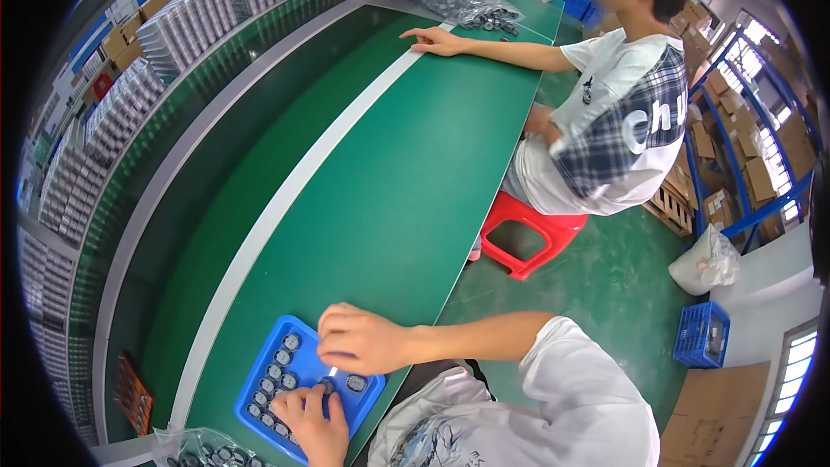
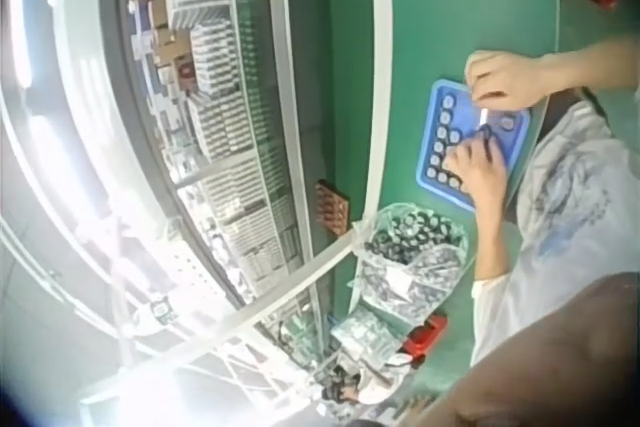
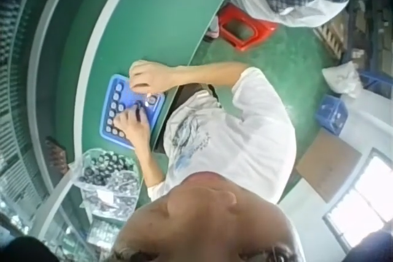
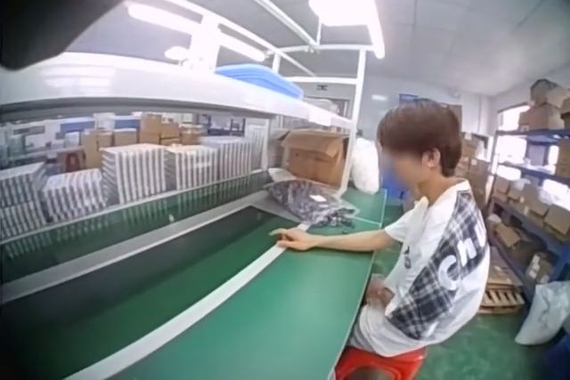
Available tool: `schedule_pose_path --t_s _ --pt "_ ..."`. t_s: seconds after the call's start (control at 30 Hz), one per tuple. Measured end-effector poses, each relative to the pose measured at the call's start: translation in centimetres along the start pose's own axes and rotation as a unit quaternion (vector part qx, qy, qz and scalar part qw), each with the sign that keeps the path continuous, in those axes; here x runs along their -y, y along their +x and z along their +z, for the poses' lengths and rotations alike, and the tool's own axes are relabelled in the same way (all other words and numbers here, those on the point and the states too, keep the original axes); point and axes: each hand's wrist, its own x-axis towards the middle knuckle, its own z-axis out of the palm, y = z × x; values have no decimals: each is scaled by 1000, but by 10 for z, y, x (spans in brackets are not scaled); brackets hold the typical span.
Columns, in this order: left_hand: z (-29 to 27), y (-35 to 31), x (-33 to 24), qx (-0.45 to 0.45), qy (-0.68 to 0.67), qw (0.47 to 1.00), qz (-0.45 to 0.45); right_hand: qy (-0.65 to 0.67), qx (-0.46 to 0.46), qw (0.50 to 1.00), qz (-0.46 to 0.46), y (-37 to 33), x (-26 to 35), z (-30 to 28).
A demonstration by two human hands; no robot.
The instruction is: The person places small grey cylindrical electronic components into specific slots of a blue plastic tray by hand.
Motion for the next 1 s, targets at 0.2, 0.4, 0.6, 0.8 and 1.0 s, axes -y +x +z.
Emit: schedule_pose_path --t_s 0.2,0.4,0.6,0.8,1.0 --pt "-11 2 -7 13 1 1000 7 -3 -20 990 142 6 -17 -56" --pt "-12 12 -7 13 6 999 39 34 -6 936 349 38 -58 -128" --pt "-17 19 -4 25 7 997 72 -97 -45 895 433 198 -123 -235" --pt "-17 20 -2 40 23 994 97 -270 -98 844 453 290 -128 -302" --pt "-19 20 -2 37 4 994 99 -326 -47 775 540 290 -126 -335"
